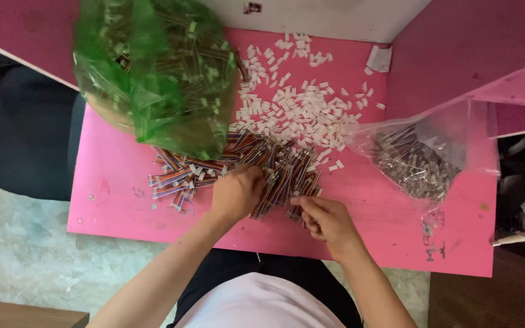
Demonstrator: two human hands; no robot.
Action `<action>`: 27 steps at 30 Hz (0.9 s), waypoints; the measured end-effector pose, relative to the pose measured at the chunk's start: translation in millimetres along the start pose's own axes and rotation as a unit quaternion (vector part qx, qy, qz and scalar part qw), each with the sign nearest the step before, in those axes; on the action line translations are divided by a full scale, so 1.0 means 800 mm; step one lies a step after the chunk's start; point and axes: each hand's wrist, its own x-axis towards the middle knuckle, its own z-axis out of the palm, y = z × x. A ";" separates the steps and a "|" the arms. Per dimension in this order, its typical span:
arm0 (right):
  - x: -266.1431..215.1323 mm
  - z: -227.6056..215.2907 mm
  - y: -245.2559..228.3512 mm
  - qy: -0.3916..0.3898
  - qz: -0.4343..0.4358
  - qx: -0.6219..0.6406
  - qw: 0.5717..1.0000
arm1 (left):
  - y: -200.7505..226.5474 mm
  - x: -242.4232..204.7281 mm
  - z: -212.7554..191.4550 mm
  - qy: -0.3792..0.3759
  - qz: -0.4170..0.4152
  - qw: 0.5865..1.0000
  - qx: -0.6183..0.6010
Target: Manually assembling electrical wire harnesses by inserting crimped wires into plastic connector housings.
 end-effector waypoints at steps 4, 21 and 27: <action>0.004 0.024 0.004 -0.003 0.018 -0.027 0.999 | -0.019 0.008 -0.009 0.044 -0.015 0.998 -0.033; -0.037 0.096 -0.042 0.000 -0.083 -0.314 0.946 | 0.033 -0.015 -0.077 -0.216 -0.216 0.751 -0.586; -0.055 0.064 -0.054 -0.021 -0.089 -0.170 0.981 | 0.054 -0.008 -0.118 -0.256 -0.181 0.711 -0.630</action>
